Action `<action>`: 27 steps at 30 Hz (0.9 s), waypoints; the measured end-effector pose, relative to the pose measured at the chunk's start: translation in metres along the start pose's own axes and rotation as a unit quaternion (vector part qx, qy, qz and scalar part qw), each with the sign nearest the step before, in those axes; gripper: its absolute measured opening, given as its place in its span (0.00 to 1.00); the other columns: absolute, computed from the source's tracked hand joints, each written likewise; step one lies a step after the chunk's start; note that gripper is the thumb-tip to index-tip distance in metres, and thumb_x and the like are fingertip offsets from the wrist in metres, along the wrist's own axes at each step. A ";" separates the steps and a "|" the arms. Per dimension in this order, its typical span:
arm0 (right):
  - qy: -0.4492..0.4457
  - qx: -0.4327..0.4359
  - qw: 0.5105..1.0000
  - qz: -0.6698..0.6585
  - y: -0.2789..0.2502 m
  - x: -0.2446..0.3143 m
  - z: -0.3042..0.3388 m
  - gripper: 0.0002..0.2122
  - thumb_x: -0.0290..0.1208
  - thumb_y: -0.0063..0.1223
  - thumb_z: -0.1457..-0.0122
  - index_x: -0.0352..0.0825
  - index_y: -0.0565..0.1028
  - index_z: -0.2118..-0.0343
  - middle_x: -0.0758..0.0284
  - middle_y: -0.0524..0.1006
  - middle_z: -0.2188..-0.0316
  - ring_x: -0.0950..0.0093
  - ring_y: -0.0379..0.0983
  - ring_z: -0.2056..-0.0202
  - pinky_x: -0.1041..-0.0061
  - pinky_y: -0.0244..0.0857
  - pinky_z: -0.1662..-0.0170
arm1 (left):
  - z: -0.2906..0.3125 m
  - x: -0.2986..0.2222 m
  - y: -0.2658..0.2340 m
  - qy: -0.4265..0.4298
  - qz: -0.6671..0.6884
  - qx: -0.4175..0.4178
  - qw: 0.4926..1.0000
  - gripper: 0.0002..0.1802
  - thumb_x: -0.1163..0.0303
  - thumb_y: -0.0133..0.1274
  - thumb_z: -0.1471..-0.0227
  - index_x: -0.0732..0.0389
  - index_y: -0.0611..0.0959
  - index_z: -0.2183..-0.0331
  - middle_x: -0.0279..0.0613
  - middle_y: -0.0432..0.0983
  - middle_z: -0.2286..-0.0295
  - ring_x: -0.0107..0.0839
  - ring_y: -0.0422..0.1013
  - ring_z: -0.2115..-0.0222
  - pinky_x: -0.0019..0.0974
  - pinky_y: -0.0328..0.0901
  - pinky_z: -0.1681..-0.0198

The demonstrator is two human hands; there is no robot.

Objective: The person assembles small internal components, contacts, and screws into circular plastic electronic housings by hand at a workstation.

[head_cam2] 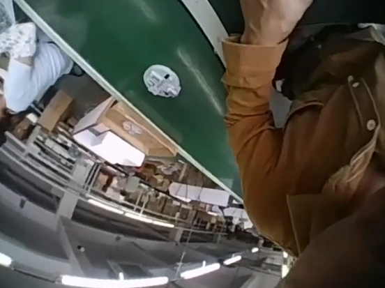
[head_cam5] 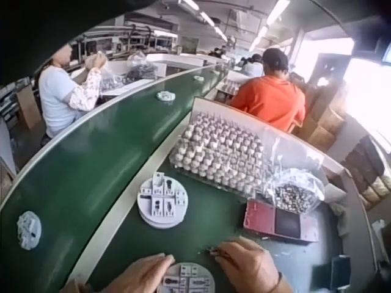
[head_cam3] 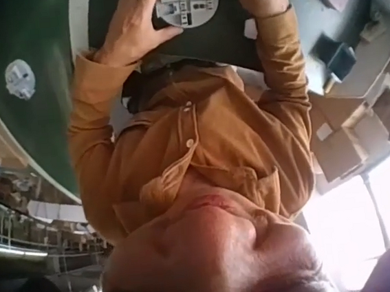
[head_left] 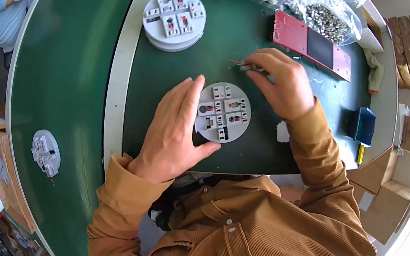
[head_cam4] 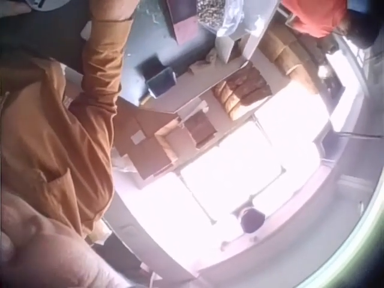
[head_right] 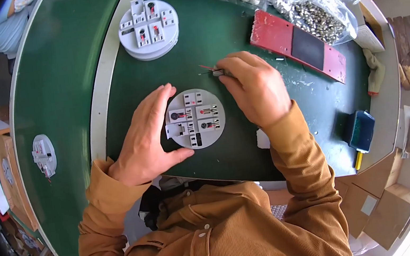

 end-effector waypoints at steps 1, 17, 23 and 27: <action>0.033 0.010 0.999 -0.018 -0.003 0.013 0.005 0.15 0.16 0.68 0.42 0.30 0.85 0.51 0.62 0.85 0.59 0.68 0.81 0.64 0.71 0.76 0.58 | 0.003 0.003 0.000 -0.011 -0.003 -0.002 1.000 0.69 0.72 0.81 0.64 0.68 0.60 0.25 0.59 0.69 0.34 0.56 0.67 0.33 0.53 0.61 0.27; -0.112 0.116 0.986 -0.031 0.036 0.100 0.023 0.23 0.17 0.71 0.48 0.33 0.84 0.46 0.61 0.85 0.53 0.63 0.81 0.59 0.67 0.76 0.54 | 0.002 0.008 0.006 0.006 0.057 -0.078 0.995 0.69 0.75 0.81 0.66 0.63 0.63 0.25 0.49 0.77 0.39 0.48 0.73 0.38 0.49 0.66 0.32; 0.058 0.002 0.997 0.053 -0.046 0.023 0.043 0.23 0.15 0.69 0.45 0.31 0.85 0.44 0.60 0.85 0.48 0.68 0.81 0.56 0.71 0.77 0.52 | -0.021 -0.016 -0.011 0.074 0.078 -0.102 0.989 0.45 0.74 0.79 0.60 0.63 0.82 0.38 0.45 0.80 0.48 0.44 0.76 0.50 0.44 0.72 0.45; 0.164 -0.125 0.977 0.048 -0.113 -0.075 0.040 0.15 0.17 0.63 0.37 0.28 0.85 0.47 0.59 0.88 0.55 0.68 0.83 0.57 0.73 0.77 0.52 | -0.016 -0.014 -0.003 0.036 -0.021 -0.104 0.994 0.20 0.79 0.76 0.58 0.62 0.90 0.60 0.39 0.77 0.60 0.37 0.72 0.66 0.39 0.70 0.62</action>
Point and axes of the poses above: each hand's wrist, its own z-axis away from the middle knuckle, its own y-axis out of the palm, x = y × z, the point moved 9 cm from there along -z, towards the middle knuckle
